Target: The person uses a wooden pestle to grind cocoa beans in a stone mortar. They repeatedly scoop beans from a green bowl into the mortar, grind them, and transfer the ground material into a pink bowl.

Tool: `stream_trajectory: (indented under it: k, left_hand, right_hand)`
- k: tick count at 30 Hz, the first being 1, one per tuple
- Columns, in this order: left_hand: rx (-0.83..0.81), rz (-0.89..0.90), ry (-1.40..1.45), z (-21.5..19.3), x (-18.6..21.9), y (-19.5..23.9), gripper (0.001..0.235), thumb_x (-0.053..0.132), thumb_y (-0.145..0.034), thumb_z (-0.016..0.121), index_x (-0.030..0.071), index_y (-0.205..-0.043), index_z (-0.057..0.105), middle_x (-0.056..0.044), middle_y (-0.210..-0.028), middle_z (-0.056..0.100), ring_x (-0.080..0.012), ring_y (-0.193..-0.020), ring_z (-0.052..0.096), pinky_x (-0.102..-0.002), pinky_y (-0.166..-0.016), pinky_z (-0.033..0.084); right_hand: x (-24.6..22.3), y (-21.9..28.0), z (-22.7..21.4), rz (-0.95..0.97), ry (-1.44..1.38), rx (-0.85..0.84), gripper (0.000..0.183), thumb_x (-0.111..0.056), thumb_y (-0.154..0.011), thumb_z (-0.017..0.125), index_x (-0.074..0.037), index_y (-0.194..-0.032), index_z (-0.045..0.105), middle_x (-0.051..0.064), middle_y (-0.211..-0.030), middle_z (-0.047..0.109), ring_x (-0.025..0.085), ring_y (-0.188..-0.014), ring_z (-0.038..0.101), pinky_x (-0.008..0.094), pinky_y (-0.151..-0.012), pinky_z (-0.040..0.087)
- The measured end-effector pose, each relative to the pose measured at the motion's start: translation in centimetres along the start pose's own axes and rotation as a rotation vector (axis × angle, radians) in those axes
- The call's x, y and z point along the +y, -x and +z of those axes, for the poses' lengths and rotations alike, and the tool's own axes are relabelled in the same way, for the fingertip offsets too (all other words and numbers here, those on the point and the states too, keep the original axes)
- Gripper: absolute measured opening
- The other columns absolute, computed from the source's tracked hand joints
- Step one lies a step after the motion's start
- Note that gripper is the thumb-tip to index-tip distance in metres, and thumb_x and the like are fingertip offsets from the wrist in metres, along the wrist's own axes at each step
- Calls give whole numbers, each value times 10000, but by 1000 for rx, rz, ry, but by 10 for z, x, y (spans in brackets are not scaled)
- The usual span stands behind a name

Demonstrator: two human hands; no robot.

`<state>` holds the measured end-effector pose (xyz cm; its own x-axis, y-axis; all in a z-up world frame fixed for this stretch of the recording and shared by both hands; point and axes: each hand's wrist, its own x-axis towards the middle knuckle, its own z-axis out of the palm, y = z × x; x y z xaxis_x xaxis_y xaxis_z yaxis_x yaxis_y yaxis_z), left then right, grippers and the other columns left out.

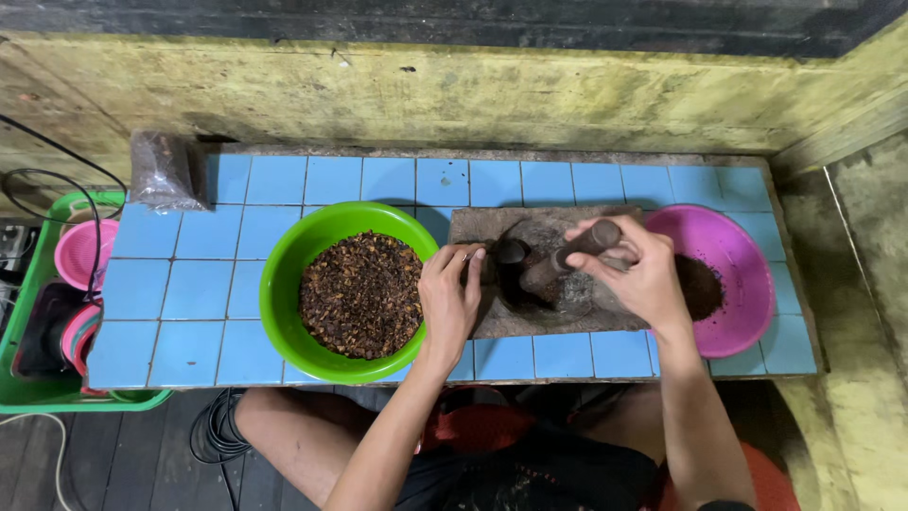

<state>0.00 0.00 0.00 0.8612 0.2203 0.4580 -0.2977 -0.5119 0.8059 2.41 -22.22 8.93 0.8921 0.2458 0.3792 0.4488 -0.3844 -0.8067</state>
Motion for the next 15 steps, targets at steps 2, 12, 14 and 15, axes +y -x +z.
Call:
stream_trajectory:
  k: [2,12,14,15]
  left_hand:
    - [2,3,0,2,-1,0,114,165,-965,646,154,-974,759,-37,-840,678,-291,-829,700,-388,-818,534]
    - [-10,-1,-10,0,0,0,118,177,-967,643,153,-974,758,-37,-829,667,-296,-833,695,-394,-829,531]
    - [-11,1,-9,-1,1,-1,118,174,-970,642,153,-975,757,-36,-830,667,-295,-833,696,-394,-825,531]
    - [-12,4,-8,-1,2,-1,118,171,-972,641,153,-975,757,-36,-832,667,-294,-834,696,-394,-821,531]
  right_hand:
    - [17,-2,-1,-69,92,66,359,-145,-744,903,-18,-976,661,116,-862,726,226,-798,708,325,-717,577]
    - [33,-16,48,36,-452,212,187,-173,-974,643,11,-1008,638,177,-892,724,238,-837,732,397,-819,604]
    - [55,-12,47,30,-478,232,200,-183,-988,634,2,-915,611,154,-715,656,210,-660,677,345,-671,571]
    - [66,-11,47,24,-505,253,261,-194,-1001,626,-8,-823,584,130,-538,589,181,-483,623,293,-523,538]
